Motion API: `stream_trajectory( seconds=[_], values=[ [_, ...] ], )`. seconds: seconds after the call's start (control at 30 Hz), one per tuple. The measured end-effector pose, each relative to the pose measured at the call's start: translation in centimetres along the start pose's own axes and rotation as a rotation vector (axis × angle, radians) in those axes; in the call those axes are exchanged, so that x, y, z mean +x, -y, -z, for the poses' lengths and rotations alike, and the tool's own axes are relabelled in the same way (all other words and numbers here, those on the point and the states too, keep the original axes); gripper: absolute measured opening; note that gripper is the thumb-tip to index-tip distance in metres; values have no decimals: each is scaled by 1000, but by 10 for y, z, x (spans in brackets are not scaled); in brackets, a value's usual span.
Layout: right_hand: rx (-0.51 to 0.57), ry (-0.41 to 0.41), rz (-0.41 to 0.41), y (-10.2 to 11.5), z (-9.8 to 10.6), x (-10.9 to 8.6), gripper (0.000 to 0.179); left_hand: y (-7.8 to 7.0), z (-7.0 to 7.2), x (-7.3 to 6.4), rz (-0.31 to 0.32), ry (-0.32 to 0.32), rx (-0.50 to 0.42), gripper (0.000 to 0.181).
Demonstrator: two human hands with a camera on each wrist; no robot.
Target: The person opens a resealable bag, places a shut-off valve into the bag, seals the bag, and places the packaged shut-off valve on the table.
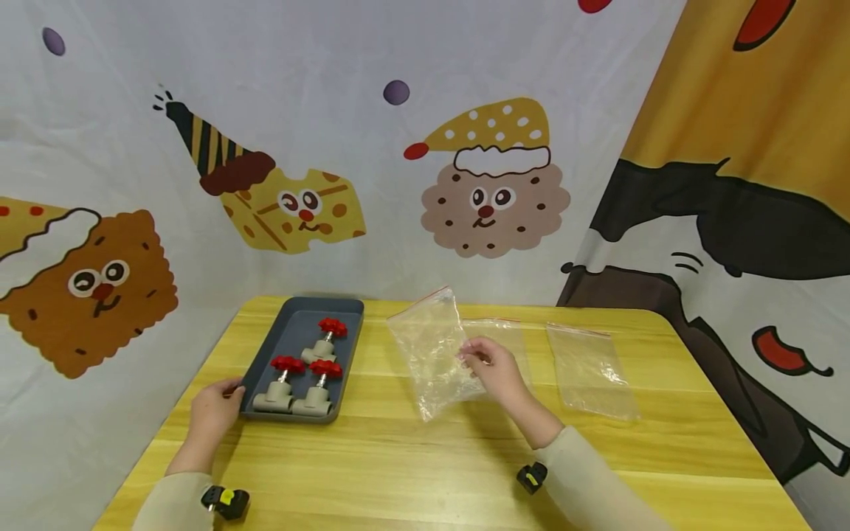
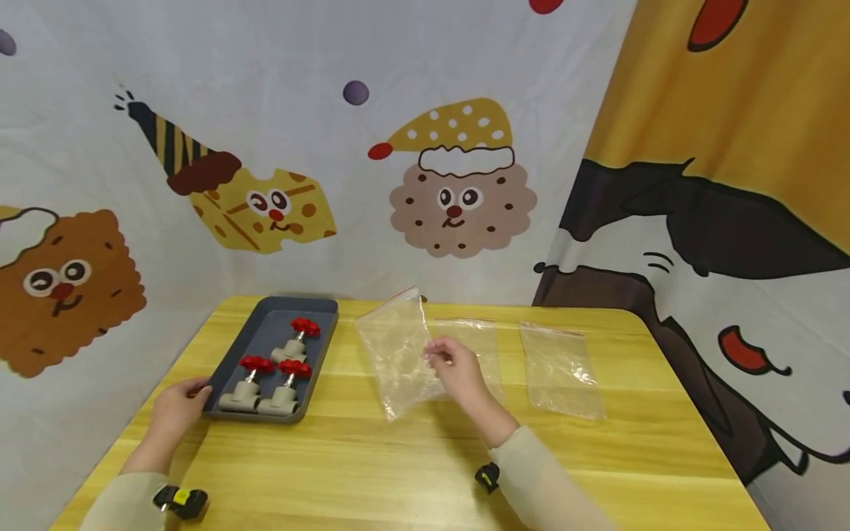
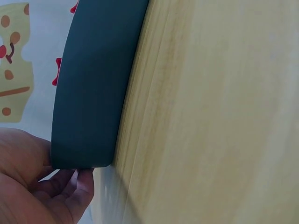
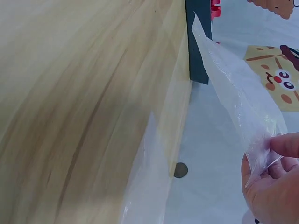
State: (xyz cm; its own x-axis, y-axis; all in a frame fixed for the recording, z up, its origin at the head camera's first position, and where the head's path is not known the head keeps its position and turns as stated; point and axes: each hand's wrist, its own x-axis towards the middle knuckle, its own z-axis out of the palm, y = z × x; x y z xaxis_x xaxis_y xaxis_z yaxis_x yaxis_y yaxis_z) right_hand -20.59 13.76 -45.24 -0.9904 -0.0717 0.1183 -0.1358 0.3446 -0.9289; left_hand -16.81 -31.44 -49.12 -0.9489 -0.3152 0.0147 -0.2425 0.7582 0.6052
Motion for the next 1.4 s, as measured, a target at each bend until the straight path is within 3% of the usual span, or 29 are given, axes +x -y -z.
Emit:
stream_trajectory(
  seconds=[0.43,0.63,0.73,0.8,0.93,1.0,1.17,1.3,1.4],
  values=[
    [-25,16,98,-8,39,-11,12,3,-1,-1,-11,6,-6,33],
    [-38,19,118,-13,55,-14,11,0,0,-3,-1,13,-27,44],
    [-35,22,132,-15,60,-15,11,-10,-1,-5,4,-58,-77,47],
    [-35,20,132,-14,62,-16,11,-20,-3,-6,-18,-147,-114,49],
    [-50,19,119,-14,66,-17,10,-49,-11,-9,-125,-288,-195,51],
    [-59,21,122,-14,67,-17,9,-65,-15,-11,-190,-307,-232,50],
    [-56,26,160,-13,70,-16,8,-102,-28,-19,-343,-223,-276,49],
    [-39,40,191,-14,72,-16,7,-125,-40,-27,-463,-109,-289,48],
    [-37,61,202,-13,73,-17,6,-138,-49,-36,-518,-1,-310,48]
  ],
)
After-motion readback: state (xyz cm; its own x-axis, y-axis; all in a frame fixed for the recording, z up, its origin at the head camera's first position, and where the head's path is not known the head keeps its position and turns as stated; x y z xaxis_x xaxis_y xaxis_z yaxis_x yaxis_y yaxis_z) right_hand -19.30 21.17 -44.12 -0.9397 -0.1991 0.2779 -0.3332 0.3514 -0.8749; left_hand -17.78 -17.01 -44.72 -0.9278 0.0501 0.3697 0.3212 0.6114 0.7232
